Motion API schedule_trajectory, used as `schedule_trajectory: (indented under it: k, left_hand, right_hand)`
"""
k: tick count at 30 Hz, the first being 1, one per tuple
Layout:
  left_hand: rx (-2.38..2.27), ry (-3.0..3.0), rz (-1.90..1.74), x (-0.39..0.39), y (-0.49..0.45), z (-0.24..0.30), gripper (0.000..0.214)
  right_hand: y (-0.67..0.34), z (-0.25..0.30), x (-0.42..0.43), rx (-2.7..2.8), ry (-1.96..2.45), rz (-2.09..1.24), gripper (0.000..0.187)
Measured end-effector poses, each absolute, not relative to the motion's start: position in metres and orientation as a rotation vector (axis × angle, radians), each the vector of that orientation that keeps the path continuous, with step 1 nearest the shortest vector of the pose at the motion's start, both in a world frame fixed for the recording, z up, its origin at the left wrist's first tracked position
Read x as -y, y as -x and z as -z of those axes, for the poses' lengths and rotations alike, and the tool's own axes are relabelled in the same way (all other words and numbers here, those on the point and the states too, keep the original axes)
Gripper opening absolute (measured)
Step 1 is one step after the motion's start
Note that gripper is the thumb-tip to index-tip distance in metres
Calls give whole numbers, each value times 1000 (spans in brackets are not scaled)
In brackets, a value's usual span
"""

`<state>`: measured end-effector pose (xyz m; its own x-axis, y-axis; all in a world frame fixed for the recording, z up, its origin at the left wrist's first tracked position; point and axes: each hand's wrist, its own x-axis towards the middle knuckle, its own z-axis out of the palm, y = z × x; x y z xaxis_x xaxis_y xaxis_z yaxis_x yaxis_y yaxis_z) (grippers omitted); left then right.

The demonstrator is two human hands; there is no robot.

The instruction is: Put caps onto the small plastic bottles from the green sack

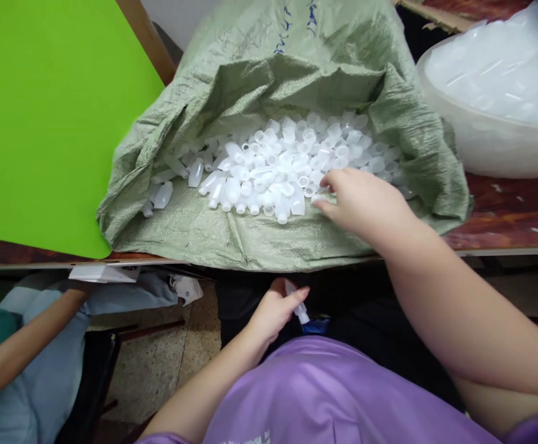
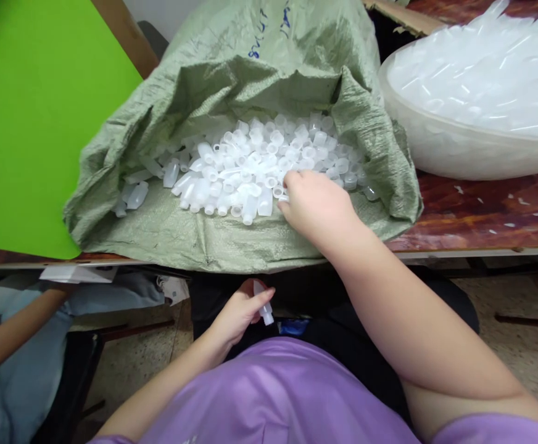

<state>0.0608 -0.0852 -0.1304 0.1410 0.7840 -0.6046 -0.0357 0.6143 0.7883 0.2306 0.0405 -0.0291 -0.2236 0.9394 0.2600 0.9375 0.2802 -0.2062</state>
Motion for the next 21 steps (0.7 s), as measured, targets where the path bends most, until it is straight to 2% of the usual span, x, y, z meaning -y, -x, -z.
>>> schedule_trajectory:
  k: [6, 10, 13, 16, 21]
  left_hand:
    - [-1166, -695, -737, 83, -62, 128, 56]
    - [-1071, -574, -620, 82, -61, 122, 42]
    - [-1024, -440, -636, 82, -57, 116, 37]
    - [-913, -391, -636, 82, -55, 111, 35]
    - [-850, -385, -565, 81, -61, 107, 35]
  right_hand:
    - [-226, 44, -46, 2361, 1721, -6, 23]
    - [-234, 30, -23, 2210, 1599, -209, 33]
    - [-245, 24, 17, 2228, 1251, -456, 42]
    - [-252, 38, 60, 2397, 876, -717, 34]
    - [-257, 82, 95, 2273, 960, -759, 34]
